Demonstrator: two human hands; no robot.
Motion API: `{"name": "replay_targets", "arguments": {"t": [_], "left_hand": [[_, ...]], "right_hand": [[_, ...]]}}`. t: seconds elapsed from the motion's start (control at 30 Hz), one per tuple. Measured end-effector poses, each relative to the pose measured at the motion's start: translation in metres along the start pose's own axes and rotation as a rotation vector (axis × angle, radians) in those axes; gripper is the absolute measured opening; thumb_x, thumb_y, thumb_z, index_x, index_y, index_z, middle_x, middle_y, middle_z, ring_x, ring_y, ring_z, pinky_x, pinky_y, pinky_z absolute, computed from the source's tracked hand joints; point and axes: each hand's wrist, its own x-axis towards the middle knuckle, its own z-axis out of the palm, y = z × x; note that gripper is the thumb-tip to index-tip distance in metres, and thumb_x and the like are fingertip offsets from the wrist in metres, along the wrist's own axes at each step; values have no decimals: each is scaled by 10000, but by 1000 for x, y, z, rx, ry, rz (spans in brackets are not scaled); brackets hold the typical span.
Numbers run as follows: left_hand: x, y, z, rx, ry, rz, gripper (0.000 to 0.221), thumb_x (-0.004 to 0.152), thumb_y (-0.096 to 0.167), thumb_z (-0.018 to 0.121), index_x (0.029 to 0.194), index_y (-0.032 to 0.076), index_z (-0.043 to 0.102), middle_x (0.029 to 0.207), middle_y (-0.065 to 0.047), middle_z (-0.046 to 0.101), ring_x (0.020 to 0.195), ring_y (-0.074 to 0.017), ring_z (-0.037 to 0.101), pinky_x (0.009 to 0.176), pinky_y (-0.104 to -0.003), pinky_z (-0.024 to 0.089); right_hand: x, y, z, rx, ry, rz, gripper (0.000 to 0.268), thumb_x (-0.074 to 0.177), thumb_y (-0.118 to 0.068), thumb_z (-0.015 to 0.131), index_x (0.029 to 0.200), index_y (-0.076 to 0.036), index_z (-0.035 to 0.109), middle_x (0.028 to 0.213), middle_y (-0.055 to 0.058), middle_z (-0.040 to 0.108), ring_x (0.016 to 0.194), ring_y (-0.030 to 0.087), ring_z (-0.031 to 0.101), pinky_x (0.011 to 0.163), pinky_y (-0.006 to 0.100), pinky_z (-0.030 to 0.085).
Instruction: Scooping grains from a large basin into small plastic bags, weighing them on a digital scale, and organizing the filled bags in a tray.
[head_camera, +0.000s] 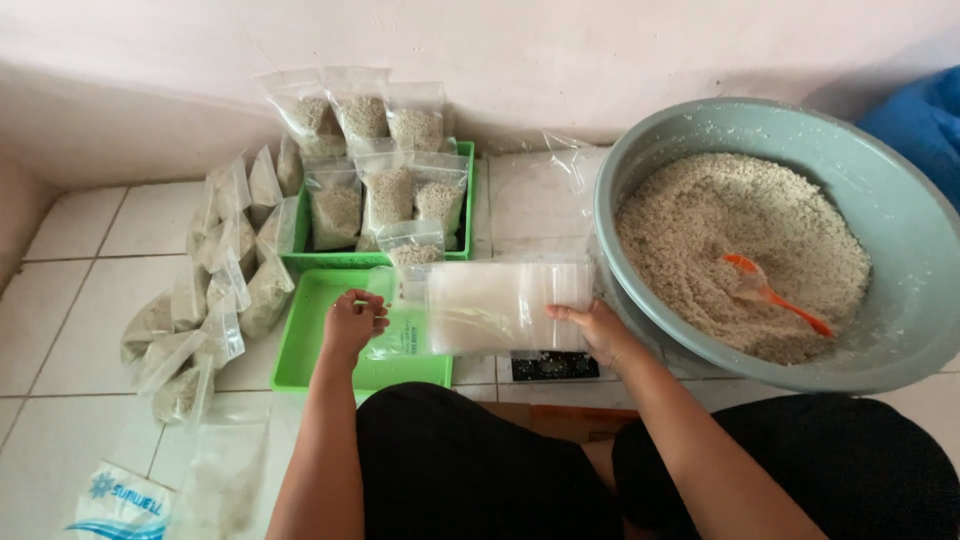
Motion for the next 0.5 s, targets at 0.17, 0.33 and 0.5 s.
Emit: {"name": "replay_targets", "arguments": {"t": [0.17,0.33,0.5], "left_hand": [[12,-23,-9,-26,6,-21,133,956,48,507,1038,24,609,829,-179,674,649,-225,684,594,-320,610],[-15,-11,-18,18,52,-27,118,972,95,545,1048,40,617,830,-154,682,654,-209,683,617,-311,603],[-13,-61,-38,120,135,64,107,959,127,577,969,57,657,777,-193,703,616,-259,709,553,-345,613]], "right_hand": [[-5,6,3,98,2,-51,654,724,-161,872,1308,-57,597,1153,137,684,996,286,635,932,490,495],[10,28,-11,123,-7,-59,570,729,-147,871,1238,-38,639,1077,134,700,945,279,643,897,488,513],[34,59,-33,158,-18,-42,516,751,-135,854,1211,-18,652,1051,147,715,901,287,659,867,489,526]]}}
